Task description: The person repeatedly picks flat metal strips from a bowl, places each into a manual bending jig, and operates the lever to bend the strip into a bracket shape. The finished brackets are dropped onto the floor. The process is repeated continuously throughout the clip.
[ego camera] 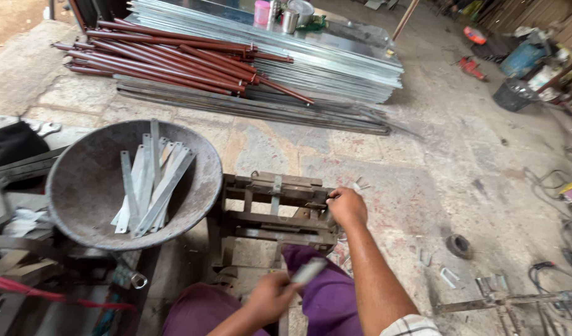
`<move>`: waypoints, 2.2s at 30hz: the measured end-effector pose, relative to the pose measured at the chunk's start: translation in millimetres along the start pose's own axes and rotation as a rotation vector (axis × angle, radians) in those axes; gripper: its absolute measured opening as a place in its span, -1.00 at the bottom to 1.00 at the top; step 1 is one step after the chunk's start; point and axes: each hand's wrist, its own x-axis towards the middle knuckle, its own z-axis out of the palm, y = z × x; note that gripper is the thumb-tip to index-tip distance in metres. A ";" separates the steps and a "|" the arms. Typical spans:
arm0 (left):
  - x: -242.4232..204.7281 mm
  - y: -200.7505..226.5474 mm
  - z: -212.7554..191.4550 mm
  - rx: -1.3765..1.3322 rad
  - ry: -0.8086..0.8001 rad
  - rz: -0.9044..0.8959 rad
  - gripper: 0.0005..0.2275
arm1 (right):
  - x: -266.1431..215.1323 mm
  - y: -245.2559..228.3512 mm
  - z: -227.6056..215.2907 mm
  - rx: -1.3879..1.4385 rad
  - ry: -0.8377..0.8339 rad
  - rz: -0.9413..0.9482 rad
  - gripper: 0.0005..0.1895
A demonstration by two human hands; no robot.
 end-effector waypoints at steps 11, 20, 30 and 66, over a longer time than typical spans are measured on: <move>67.0 79.1 -35.8 0.617 -0.246 0.438 -0.78 | 3.8 4.9 0.8 0.016 -0.011 -0.002 -0.75; 74.6 -11.1 -282.2 1.018 0.604 -0.471 -0.71 | -11.1 -9.4 -13.7 0.074 -0.052 0.017 -0.77; 34.0 36.3 -243.4 0.166 0.866 0.006 -0.88 | 1.0 2.0 1.2 0.050 0.047 -0.037 -0.78; 99.3 -94.1 -60.5 -0.712 0.484 -0.418 -0.80 | -6.2 -4.5 -1.4 0.088 0.070 -0.003 -0.81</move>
